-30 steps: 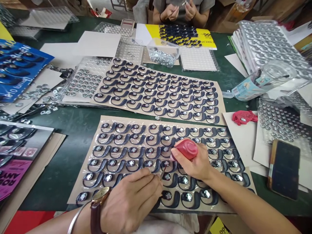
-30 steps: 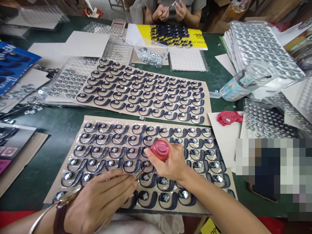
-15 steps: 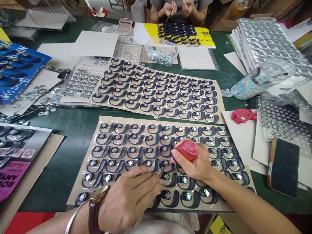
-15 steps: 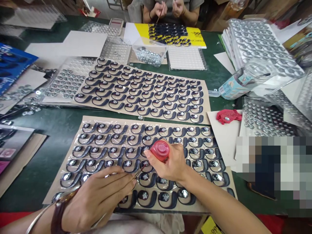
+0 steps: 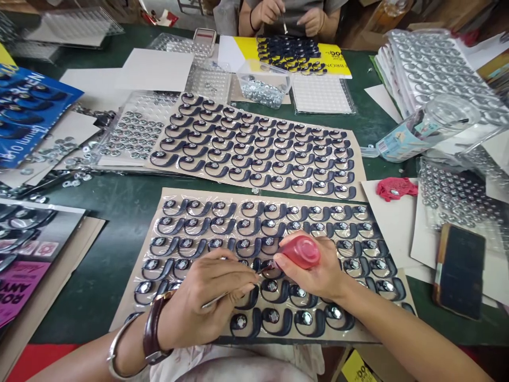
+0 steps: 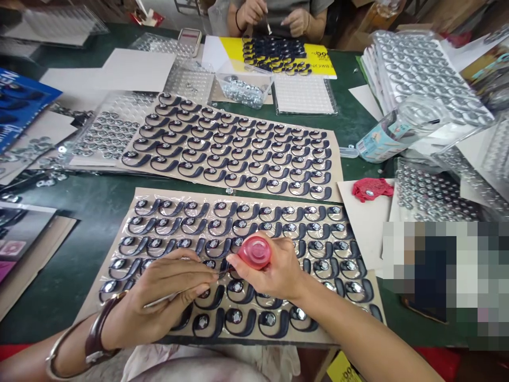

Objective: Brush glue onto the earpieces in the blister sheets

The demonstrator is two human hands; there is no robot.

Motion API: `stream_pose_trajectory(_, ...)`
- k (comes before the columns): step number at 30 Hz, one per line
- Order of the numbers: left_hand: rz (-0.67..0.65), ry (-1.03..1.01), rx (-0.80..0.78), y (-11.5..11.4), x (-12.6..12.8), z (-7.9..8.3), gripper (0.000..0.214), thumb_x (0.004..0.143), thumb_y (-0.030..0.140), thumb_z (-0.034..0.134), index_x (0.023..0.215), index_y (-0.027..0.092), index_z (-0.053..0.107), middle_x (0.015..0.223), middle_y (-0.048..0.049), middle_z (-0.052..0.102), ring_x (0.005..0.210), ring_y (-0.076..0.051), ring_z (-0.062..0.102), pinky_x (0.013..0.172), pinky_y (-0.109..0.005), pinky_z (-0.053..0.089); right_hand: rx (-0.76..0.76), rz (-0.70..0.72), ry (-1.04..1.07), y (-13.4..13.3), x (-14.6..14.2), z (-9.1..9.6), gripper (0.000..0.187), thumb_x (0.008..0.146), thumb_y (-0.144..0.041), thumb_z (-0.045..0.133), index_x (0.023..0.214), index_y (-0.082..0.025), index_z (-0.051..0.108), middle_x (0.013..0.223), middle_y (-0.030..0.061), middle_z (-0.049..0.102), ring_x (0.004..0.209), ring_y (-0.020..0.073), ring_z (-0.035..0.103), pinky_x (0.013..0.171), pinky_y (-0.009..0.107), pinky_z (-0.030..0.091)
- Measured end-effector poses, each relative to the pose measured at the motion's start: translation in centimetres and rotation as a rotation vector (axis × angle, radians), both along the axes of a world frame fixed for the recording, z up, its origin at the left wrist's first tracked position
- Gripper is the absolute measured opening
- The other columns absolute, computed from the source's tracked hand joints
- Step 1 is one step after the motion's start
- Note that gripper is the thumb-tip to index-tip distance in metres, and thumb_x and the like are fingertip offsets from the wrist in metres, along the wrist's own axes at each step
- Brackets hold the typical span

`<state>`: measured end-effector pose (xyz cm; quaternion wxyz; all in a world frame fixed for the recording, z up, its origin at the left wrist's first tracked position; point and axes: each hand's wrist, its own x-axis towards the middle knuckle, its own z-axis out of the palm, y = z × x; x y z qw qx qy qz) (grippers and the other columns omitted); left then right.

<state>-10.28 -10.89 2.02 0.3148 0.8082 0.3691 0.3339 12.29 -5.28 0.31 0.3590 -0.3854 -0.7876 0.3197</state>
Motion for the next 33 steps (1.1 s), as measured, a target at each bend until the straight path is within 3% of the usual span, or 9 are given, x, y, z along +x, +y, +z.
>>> stream_pose_trajectory(6,-0.031,0.019,0.081,-0.1,0.1,0.2,0.031,0.082,-0.001,0.047,0.107,0.013,0.059,0.100,-0.0098,0.070,0.084,-0.016,0.067,0.081,-0.037,0.050,-0.567,0.078,0.146,1.6,1.5,2.3,0.021,0.087,-0.040,0.058,0.090,-0.019,0.063,0.069,0.0011,0.069,0.058,0.0137,0.064,0.055,0.026,0.054)
stream_pose_trajectory(9,-0.045,0.037,0.123,-0.1,0.2,0.5,0.030,0.081,-0.001,0.046,0.106,0.011,0.059,0.099,-0.0104,0.070,0.084,-0.017,0.067,0.081,-0.036,0.050,-0.663,0.094,0.154,3.1,2.1,3.0,0.028,0.085,-0.044,0.060,0.095,-0.018,0.062,0.077,0.0037,0.070,0.065,0.0155,0.066,0.060,0.027,0.056)
stream_pose_trajectory(14,-0.060,0.127,0.267,-0.2,-0.2,0.6,0.034,0.081,0.001,0.043,0.111,0.005,0.058,0.105,-0.0133,0.068,0.089,-0.020,0.066,0.086,-0.038,0.050,-0.470,-0.006,0.137,4.0,1.1,1.4,0.022,0.081,-0.038,0.066,0.093,-0.019,0.063,0.070,0.0008,0.068,0.059,0.0151,0.065,0.057,0.027,0.054)
stream_pose_trajectory(20,-0.062,0.293,0.401,1.0,-0.2,0.2,0.036,0.094,0.009,0.029,0.107,0.004,0.062,0.107,-0.0129,0.068,0.093,-0.022,0.065,0.087,-0.038,0.048,-0.111,-0.054,0.103,3.6,-0.6,-0.7,0.014,0.080,-0.031,0.065,0.085,-0.018,0.063,0.067,0.0011,0.067,0.055,0.0151,0.064,0.053,0.028,0.052)
stream_pose_trajectory(33,-0.093,0.361,0.465,1.0,0.7,0.1,0.042,0.096,0.009,0.024,0.101,0.003,0.065,0.100,-0.0124,0.069,0.091,-0.022,0.065,0.086,-0.037,0.049,-0.106,-0.017,0.067,3.7,-0.8,-1.2,0.015,0.082,-0.030,0.064,0.085,-0.016,0.062,0.069,0.0030,0.070,0.057,0.0155,0.067,0.055,0.027,0.053)
